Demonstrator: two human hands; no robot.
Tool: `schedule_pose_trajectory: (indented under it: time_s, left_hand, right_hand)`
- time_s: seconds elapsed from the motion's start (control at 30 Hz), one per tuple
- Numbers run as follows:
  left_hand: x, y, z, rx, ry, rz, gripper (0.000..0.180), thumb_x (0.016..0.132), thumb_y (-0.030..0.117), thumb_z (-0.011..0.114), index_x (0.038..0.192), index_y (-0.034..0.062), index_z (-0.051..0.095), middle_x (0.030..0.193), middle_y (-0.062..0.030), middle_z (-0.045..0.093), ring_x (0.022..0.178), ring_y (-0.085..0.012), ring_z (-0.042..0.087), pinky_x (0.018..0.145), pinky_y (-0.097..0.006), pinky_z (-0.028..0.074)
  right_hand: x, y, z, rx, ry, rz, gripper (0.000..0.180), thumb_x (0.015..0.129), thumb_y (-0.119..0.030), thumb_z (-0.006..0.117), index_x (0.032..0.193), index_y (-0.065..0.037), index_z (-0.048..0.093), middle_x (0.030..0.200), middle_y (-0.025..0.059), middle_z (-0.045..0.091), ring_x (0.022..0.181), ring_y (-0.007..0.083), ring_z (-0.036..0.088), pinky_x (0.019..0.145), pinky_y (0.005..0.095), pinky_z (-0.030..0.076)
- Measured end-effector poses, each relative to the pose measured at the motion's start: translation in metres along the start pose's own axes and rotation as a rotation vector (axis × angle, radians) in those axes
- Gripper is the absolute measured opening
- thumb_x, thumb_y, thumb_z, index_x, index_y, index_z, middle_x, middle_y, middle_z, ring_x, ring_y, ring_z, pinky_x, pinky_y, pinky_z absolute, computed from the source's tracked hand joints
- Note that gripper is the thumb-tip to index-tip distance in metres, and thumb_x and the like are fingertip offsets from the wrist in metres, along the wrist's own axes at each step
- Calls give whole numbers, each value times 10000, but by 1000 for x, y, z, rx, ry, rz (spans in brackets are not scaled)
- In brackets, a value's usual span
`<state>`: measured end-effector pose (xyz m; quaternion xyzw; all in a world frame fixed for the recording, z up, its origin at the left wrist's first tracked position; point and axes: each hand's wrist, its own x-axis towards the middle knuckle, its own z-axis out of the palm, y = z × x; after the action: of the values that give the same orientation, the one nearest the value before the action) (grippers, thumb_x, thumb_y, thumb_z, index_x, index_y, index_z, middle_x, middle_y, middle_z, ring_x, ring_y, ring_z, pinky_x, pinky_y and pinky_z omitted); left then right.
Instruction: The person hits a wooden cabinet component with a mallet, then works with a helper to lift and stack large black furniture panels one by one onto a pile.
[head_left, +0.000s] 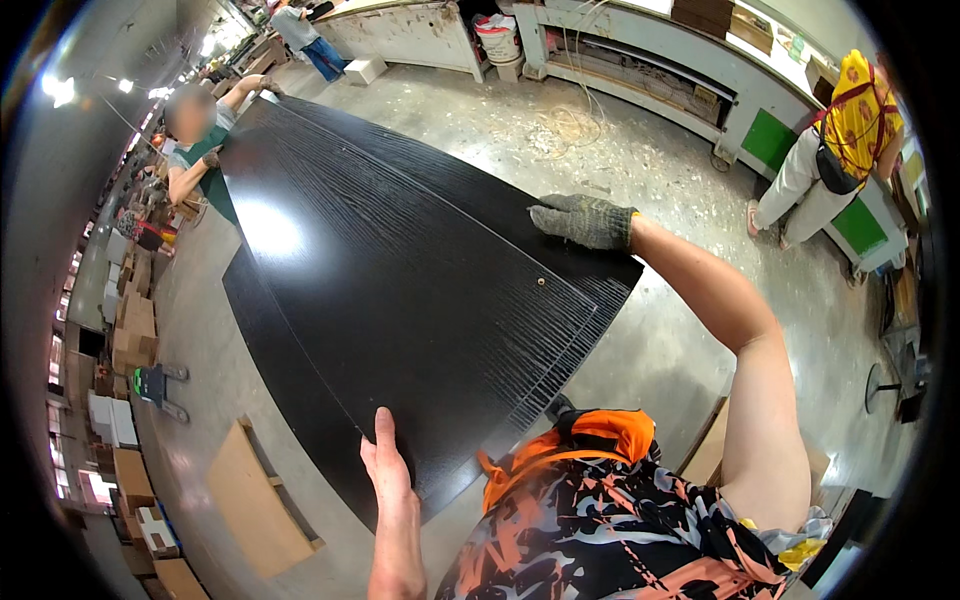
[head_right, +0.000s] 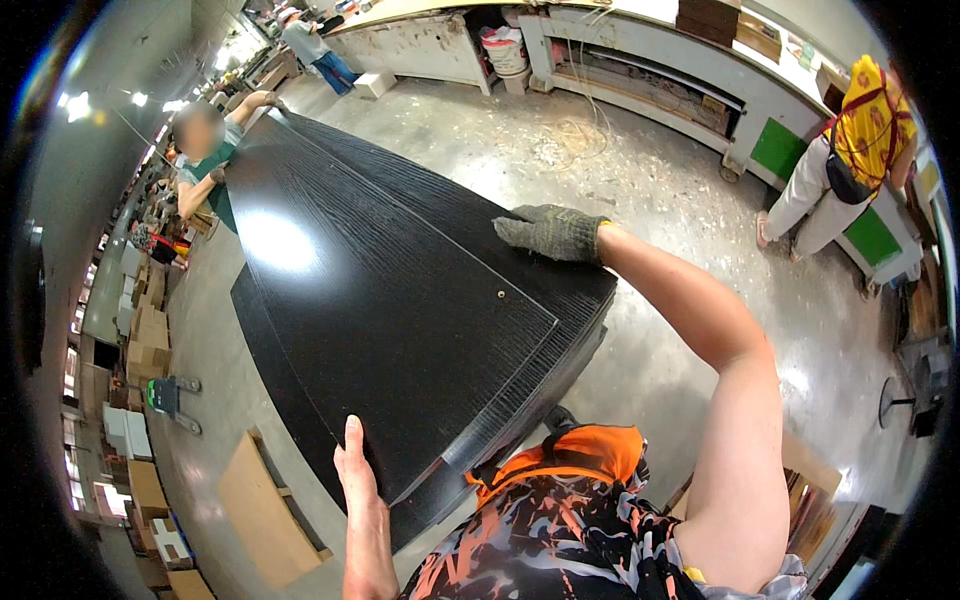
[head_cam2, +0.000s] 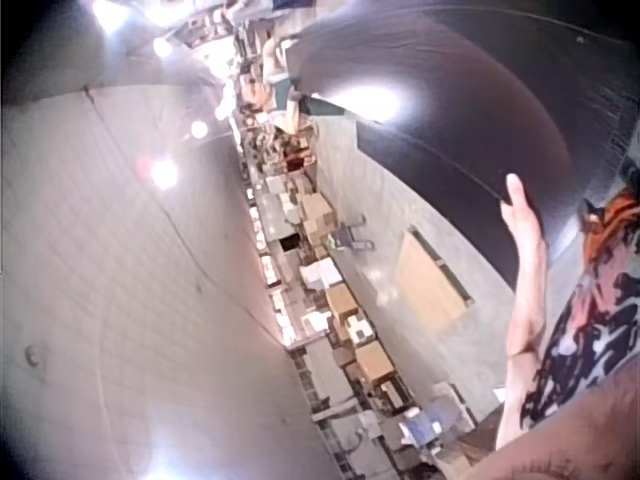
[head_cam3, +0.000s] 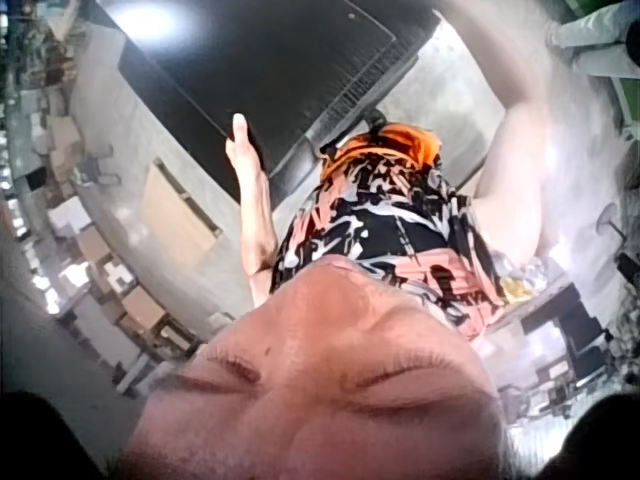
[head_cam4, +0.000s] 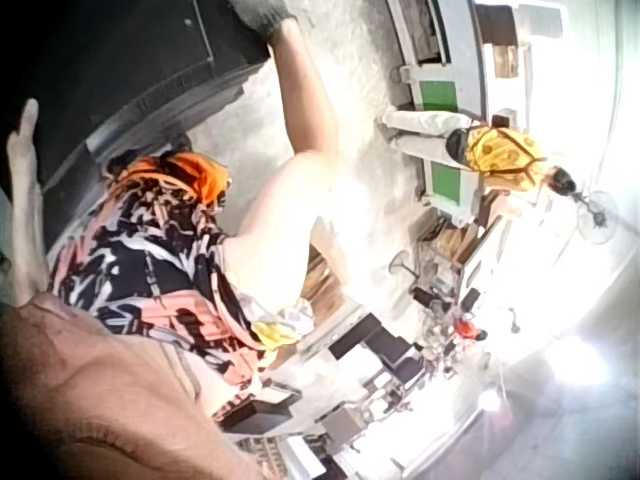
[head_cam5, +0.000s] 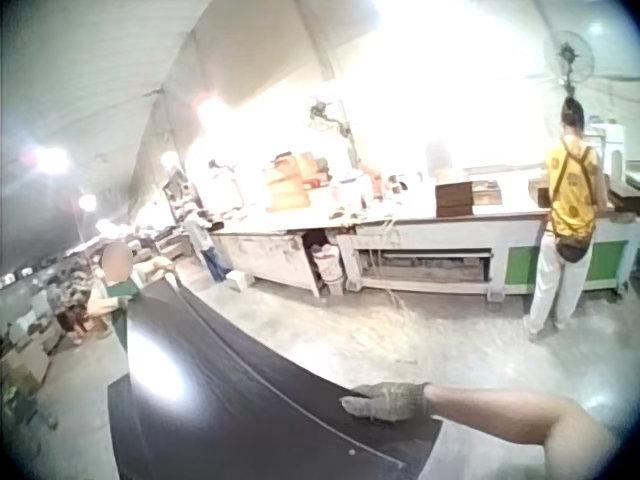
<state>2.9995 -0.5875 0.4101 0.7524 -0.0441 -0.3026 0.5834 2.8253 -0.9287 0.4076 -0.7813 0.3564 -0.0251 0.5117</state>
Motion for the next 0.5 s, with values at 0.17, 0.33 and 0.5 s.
schedule_pose_trajectory:
  time_s: [0.17,0.33,0.5]
  left_hand:
    - [-3,4,7,0,-39,16,557,890,404,559,1235,-21,454,1198,-102,536,1098,-195,503,966,-326,370]
    - [-7,-1,20,-13,-64,30,561,894,391,556,1246,-29,435,1188,-101,539,1093,-195,503,969,-322,368]
    - [-12,1,25,-148,-143,39,611,852,440,581,1243,-5,430,1134,-124,554,995,-225,572,842,-341,480]
  right_hand:
    - [5,2,4,140,-19,-14,784,825,-665,424,1299,-42,461,1230,168,536,1104,273,527,971,367,380]
    - [7,8,4,174,-30,-56,777,826,-668,425,1293,-48,473,1227,156,542,1088,252,536,956,362,394]
    - [-9,-12,-2,285,-131,4,767,811,-673,450,1278,-66,494,1184,150,563,1032,210,565,885,329,448]
